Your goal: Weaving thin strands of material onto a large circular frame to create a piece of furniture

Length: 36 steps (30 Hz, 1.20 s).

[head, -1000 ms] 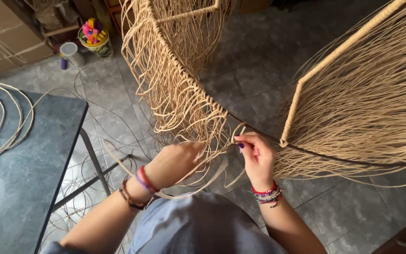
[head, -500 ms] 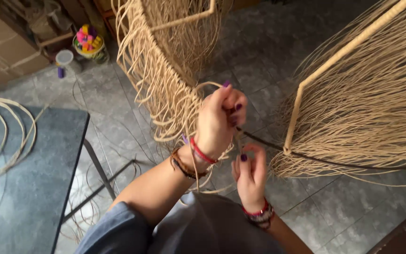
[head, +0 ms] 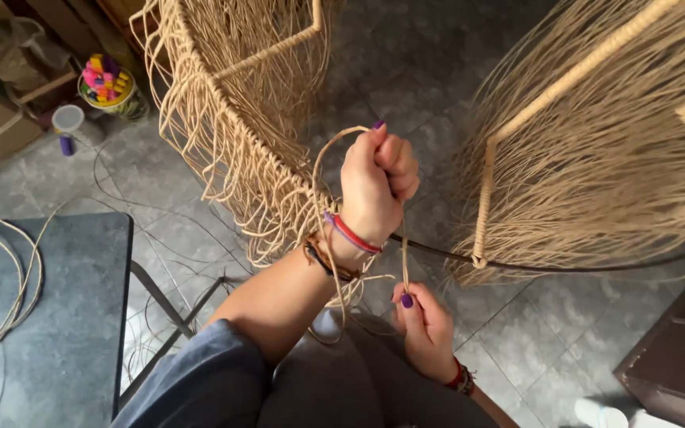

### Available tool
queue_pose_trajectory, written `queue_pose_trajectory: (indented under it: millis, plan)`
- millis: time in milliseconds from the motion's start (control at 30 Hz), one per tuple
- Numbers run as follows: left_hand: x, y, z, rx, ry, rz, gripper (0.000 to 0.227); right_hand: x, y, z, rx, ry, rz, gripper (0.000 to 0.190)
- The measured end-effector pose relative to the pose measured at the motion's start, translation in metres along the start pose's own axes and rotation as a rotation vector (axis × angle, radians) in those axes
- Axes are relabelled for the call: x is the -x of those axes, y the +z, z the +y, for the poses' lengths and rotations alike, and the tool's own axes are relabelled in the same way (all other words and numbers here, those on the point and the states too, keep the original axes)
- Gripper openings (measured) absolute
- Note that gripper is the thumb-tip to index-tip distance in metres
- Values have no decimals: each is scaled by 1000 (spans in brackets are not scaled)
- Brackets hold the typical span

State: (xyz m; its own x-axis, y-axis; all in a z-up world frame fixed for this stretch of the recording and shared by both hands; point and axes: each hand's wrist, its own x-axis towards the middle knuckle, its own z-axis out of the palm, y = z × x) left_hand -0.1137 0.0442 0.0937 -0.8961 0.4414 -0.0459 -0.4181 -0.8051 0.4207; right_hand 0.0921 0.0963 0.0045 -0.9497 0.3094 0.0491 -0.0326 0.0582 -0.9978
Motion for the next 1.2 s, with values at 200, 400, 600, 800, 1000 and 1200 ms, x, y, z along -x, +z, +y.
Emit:
queue_pose_trajectory:
  millis: [200,400,600,800,1000,1200]
  plan:
    - [6,5,-7,-98,203,-65,47,-3,-1,16,-62,-30,-1,28]
    - [73,-51,3,-92,95,-321,12,-18,-16,23,278,-120,-119,25]
    - [131,-57,0,-569,434,-457,49,-39,-9,-33,722,-428,-546,53]
    - [116,-93,-11,-31,187,-175,49,-81,-19,-96,1190,-824,-208,30]
    - [110,-136,-35,324,-73,-143,51,-108,-30,-42,1279,-813,-219,14]
    - [104,-137,6,-65,260,-123,52,-114,-25,-39,1223,-831,-175,14]
